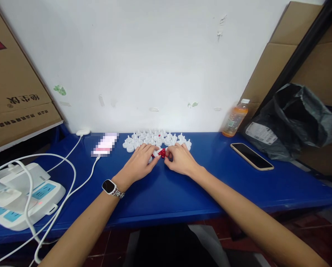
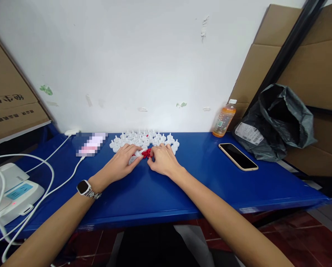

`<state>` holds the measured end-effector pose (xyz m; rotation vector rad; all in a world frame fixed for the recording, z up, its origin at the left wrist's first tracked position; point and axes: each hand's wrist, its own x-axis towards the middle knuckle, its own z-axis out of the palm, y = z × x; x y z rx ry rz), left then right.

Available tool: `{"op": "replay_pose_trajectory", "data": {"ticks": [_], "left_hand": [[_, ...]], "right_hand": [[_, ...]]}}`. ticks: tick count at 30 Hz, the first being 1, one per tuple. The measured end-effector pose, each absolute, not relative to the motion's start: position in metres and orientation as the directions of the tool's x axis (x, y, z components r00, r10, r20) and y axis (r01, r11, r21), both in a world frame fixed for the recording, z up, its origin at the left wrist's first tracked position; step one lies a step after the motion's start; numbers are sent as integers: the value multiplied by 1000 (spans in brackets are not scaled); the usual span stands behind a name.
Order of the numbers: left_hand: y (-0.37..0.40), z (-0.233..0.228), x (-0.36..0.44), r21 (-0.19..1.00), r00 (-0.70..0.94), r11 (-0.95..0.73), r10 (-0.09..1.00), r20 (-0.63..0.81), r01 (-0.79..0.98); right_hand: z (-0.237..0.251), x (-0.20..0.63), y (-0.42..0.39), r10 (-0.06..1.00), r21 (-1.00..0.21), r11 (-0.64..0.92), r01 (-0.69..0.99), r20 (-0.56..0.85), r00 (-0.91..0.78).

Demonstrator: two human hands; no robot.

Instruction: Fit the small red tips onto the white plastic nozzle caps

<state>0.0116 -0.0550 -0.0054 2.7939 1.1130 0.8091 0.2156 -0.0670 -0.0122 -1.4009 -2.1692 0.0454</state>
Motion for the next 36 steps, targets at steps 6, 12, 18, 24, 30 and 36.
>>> {"op": "replay_pose_trajectory", "data": {"ticks": [6,12,18,24,30,36], "left_hand": [[-58,-4,13,218,609,-746,648,457,629],[-64,-1,18,194,601,-744,642,476,640],[-64,-4,19,176,604,-754,622,498,632],[-62,-5,21,229,579,-754,630,517,616],[-51,-8,16,261,483,-716,650,587,647],[-50,-6,8,261,487,-694,678,551,671]], "right_hand": [[-12,209,-56,891,-841,440,315,451,-41],[-17,201,-52,911,-907,411,90,412,-3],[-18,196,-57,903,-902,429,56,429,-16],[-12,190,-58,906,-906,422,20,421,-35],[8,216,-27,878,-806,466,365,471,-82],[7,229,7,892,-510,409,757,397,-215]]}}
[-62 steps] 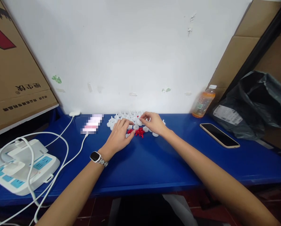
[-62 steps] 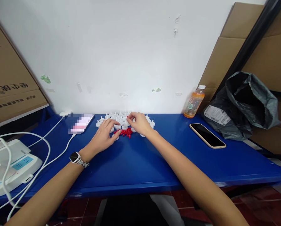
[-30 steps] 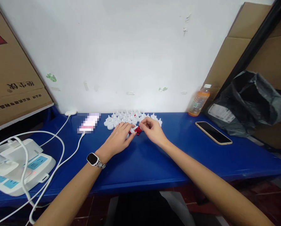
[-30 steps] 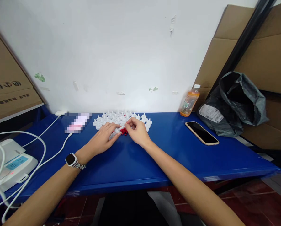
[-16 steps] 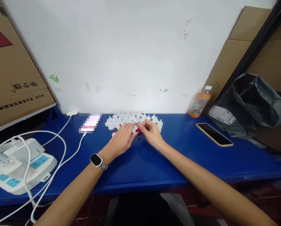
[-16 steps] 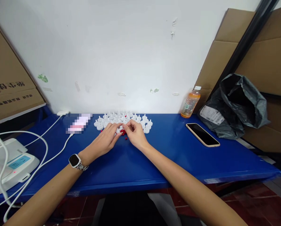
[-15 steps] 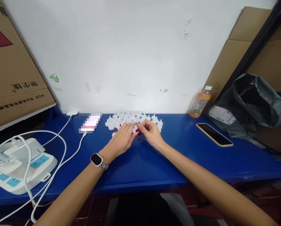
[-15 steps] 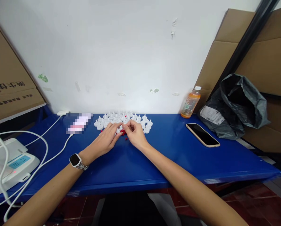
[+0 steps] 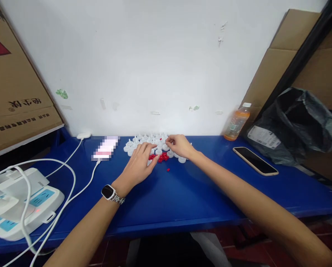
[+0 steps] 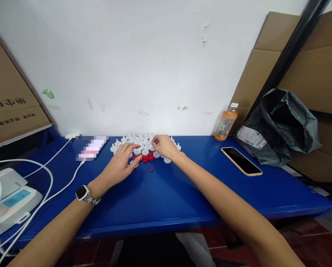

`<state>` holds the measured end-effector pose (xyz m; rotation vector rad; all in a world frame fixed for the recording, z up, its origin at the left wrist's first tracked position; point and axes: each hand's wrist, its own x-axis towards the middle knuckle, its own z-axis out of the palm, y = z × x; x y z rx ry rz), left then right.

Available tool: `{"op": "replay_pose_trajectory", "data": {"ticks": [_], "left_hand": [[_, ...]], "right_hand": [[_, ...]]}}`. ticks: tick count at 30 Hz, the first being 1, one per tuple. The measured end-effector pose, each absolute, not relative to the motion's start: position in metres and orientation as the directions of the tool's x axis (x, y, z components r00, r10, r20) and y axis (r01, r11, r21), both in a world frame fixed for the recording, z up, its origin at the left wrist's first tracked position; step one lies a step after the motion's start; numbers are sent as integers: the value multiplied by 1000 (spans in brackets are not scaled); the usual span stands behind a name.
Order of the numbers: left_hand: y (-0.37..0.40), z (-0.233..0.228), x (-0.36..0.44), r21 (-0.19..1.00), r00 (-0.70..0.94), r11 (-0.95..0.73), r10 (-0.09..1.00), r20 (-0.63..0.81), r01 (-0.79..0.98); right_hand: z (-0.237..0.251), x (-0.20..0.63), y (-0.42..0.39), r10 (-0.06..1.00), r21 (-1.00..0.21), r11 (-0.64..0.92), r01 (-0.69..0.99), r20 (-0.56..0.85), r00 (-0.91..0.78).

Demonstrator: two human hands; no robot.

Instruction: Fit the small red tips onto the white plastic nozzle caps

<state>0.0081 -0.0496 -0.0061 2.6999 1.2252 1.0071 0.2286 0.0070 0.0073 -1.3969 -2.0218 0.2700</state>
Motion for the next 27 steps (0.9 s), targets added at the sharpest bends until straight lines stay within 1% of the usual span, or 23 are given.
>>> {"op": "replay_pose_trajectory", "data": {"ticks": [3,5,10,14,17,19,22,24,27], "left_hand": [[-51,-5,9,250,499,-699,674,545,670],[-51,-5,9,246,505,-699,674,539,671],[-50,-7,10,239,518,-708,667,536,665],[-49,-8,11,240,528,-720,657,539,651],[-49,-9,12,237,528,-719,657,537,654],[-50,-9,13,233,529,-721,653,541,652],[-54,-8,16,222,539,-738,633,556,637],[-56,-7,19,212,553,-748,623,553,629],[-58,-6,21,202,593,-749,634,497,631]], "right_hand": [[4,226,12,896,-407,401,821,360,-259],[4,226,12,893,-376,409,831,353,-280],[11,233,-1,898,-375,384,843,366,-246],[11,239,-8,905,-360,389,848,323,-279],[11,241,-12,906,-429,404,808,313,-286],[14,240,-18,903,-501,406,764,349,-251],[21,235,-36,887,-613,444,654,403,-224],[22,230,-50,881,-678,468,566,407,-241],[17,227,-66,877,-736,480,477,398,-267]]}}
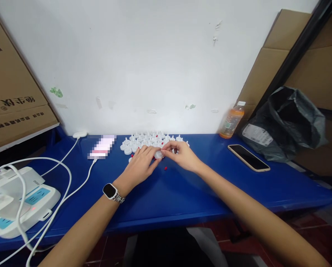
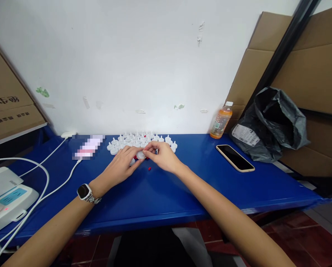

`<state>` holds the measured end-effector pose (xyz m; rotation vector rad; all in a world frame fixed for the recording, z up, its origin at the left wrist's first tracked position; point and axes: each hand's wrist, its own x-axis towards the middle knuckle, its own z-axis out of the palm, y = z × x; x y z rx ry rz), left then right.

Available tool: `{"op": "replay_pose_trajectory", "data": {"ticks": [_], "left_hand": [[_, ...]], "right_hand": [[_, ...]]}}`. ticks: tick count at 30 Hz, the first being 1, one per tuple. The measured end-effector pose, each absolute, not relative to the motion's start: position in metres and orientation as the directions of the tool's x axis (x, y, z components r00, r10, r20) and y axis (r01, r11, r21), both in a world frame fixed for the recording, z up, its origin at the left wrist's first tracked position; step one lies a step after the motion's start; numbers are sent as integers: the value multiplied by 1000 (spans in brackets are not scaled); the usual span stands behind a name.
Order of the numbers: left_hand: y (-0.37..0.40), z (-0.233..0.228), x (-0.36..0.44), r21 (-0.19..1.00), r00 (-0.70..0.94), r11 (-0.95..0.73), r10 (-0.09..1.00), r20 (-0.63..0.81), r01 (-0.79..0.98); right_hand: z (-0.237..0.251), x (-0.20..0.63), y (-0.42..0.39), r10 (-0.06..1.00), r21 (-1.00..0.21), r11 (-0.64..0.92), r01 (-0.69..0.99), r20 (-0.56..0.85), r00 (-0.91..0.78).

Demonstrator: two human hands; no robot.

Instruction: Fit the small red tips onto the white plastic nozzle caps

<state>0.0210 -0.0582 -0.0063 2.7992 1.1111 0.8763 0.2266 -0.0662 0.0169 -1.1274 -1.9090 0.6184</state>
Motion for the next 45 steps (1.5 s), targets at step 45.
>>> {"op": "replay_pose_trajectory", "data": {"ticks": [45], "left_hand": [[-55,-4,23,238,561,-746,636,529,621]], "right_hand": [[20,222,-46,860,-810,510,290,467,-206]]}}
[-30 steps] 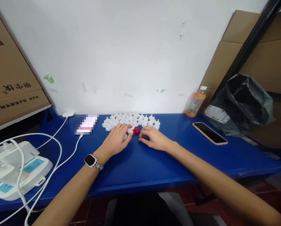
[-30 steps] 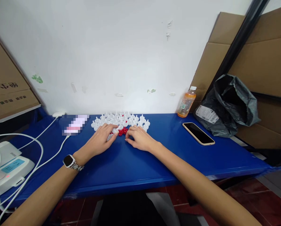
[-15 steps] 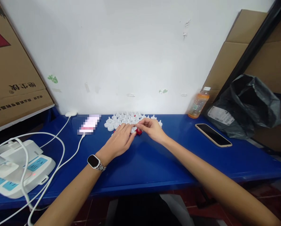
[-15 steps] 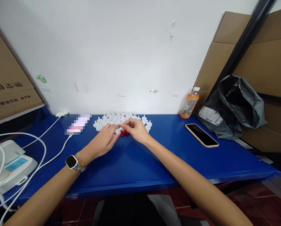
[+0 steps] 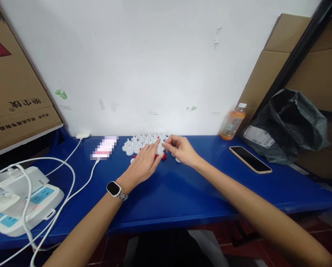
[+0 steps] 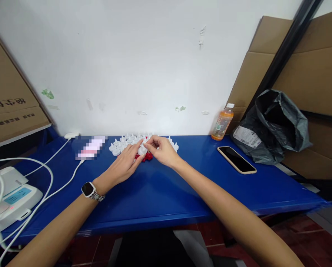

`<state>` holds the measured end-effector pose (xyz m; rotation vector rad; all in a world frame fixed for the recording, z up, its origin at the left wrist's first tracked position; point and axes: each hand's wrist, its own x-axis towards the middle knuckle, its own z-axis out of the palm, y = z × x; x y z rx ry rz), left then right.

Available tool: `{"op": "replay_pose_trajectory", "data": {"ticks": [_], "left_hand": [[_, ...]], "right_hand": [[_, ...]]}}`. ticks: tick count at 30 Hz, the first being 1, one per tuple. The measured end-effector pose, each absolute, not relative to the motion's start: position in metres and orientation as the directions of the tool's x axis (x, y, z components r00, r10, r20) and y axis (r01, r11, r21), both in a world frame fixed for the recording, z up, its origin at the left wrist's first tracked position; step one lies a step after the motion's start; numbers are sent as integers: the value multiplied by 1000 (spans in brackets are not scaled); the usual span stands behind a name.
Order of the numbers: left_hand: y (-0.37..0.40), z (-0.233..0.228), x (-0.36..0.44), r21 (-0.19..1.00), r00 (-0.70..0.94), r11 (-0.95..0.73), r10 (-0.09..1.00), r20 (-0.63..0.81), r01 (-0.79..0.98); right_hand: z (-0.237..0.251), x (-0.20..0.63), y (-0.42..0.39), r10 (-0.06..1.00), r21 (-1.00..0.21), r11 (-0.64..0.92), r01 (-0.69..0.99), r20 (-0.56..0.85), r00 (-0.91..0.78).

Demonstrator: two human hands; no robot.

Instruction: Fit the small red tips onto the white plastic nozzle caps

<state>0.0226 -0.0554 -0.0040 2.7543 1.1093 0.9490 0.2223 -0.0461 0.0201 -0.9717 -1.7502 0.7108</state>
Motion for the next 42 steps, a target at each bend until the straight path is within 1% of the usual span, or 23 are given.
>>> {"op": "replay_pose_trajectory", "data": {"ticks": [2,4,7,10,12,15,24,31,37,39,42], "left_hand": [[-50,-5,16,262,518,-716,665,539,647],[-46,-4,9,270,497,-694,686,531,668],[-45,-2,2,273,487,-674,705,516,686],[-46,-1,3,268,493,-679,700,517,683],[-47,-1,5,265,500,-683,698,513,681],[-46,-2,5,268,497,-678,703,509,684],[-45,-1,1,279,481,-661,718,502,696],[-45,-1,3,281,488,-668,714,501,689],[-46,-1,1,279,487,-664,717,498,693],[-45,-1,-1,276,482,-661,719,501,698],[-43,0,-3,272,472,-660,714,517,700]], "right_hand": [[23,230,-38,852,-719,513,468,493,-177],[22,237,-28,860,-640,484,596,474,-189],[17,242,-14,878,-525,453,721,404,-257],[10,241,-6,887,-429,437,791,351,-300],[7,240,-3,888,-394,437,809,333,-317],[4,240,1,877,-375,459,805,336,-344],[5,237,11,867,-356,482,801,328,-375],[-2,243,12,881,-360,455,814,318,-352],[-1,240,10,869,-365,482,797,314,-382],[1,236,5,862,-339,484,807,346,-371],[5,225,-1,822,-260,498,827,445,-354]]}}
